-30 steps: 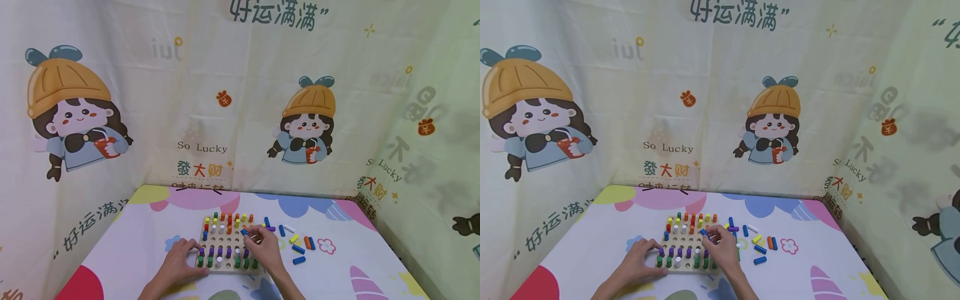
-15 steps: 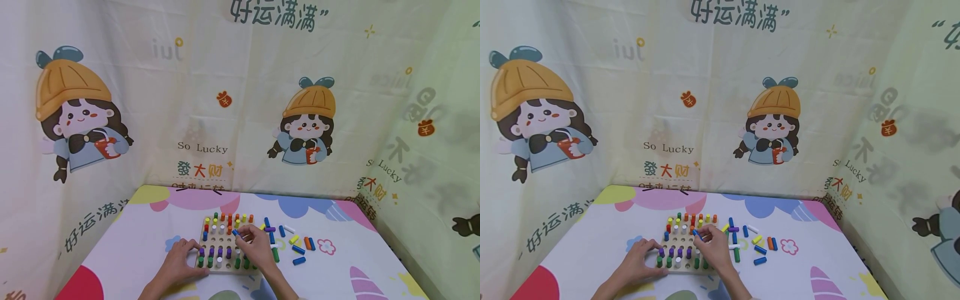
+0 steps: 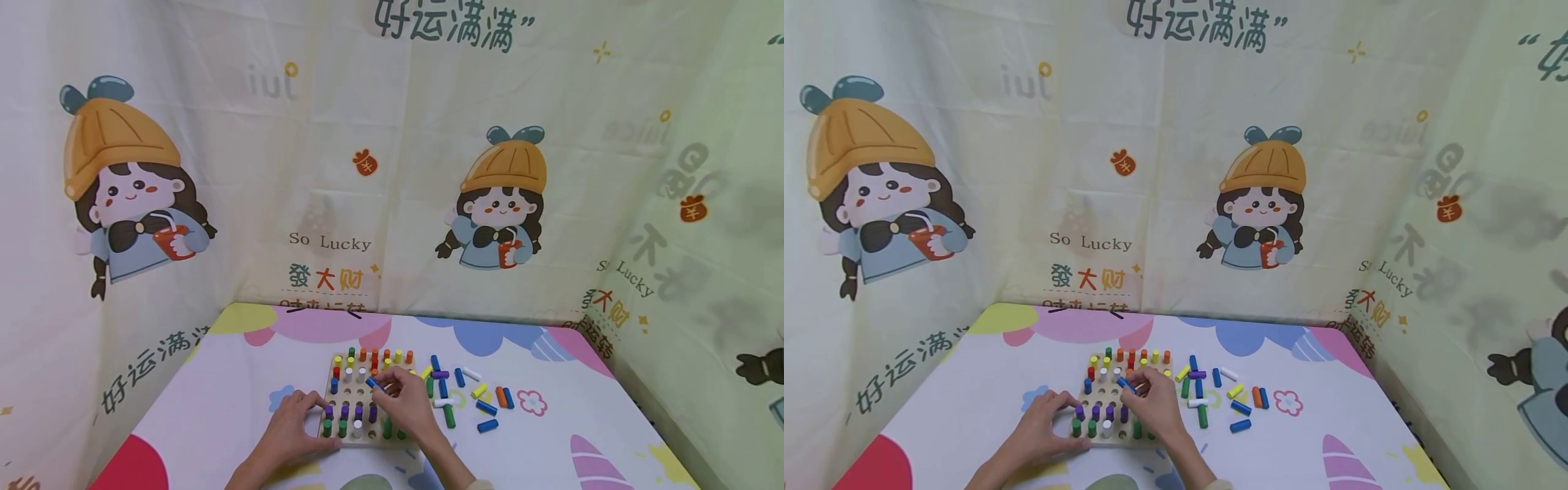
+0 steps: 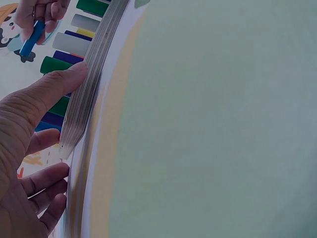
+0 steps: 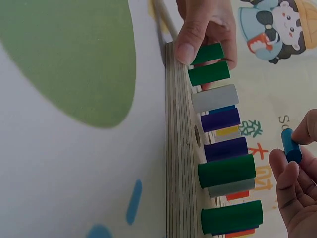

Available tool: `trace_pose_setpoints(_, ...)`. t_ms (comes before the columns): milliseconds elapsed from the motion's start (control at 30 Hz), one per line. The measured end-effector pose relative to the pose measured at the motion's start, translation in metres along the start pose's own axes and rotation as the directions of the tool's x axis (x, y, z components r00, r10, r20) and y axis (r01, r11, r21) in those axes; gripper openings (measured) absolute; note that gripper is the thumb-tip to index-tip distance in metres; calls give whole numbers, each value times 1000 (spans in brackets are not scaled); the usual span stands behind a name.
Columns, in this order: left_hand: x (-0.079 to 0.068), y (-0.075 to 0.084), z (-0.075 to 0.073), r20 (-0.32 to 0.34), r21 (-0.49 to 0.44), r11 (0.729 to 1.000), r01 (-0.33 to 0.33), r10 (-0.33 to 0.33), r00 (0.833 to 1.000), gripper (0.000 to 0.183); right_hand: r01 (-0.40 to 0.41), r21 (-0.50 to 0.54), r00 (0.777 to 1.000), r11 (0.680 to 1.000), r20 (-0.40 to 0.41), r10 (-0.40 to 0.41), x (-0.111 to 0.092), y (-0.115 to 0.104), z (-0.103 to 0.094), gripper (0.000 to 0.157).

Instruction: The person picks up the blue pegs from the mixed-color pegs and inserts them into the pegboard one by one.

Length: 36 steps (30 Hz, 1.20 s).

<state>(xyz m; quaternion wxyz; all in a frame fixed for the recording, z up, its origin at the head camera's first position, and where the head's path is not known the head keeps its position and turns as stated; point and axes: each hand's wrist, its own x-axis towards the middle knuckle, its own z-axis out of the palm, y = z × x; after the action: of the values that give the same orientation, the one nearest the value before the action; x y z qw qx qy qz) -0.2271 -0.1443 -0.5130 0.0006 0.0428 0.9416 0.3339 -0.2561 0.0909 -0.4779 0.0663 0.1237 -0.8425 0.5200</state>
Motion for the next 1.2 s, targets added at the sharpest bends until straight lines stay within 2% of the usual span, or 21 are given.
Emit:
trace_pose_setpoints(167, 1, 0, 1, 0, 2, 1000, 5, -5, 1000, 64, -7, -9, 1000, 1000, 7, 7, 1, -1, 3, 17)
trace_pose_setpoints(400, 0, -3, 2, -16, 24, 999, -36, 36, 999, 63, 40, -3, 999, 999, 20, -40, 1, -3, 6, 16)
trace_pose_setpoints(1200, 0, 1, -1, 12, 6, 1000, -8, 8, 1000, 62, 81, -60, 989, 995, 126, -73, 13, -1, 15, 9)
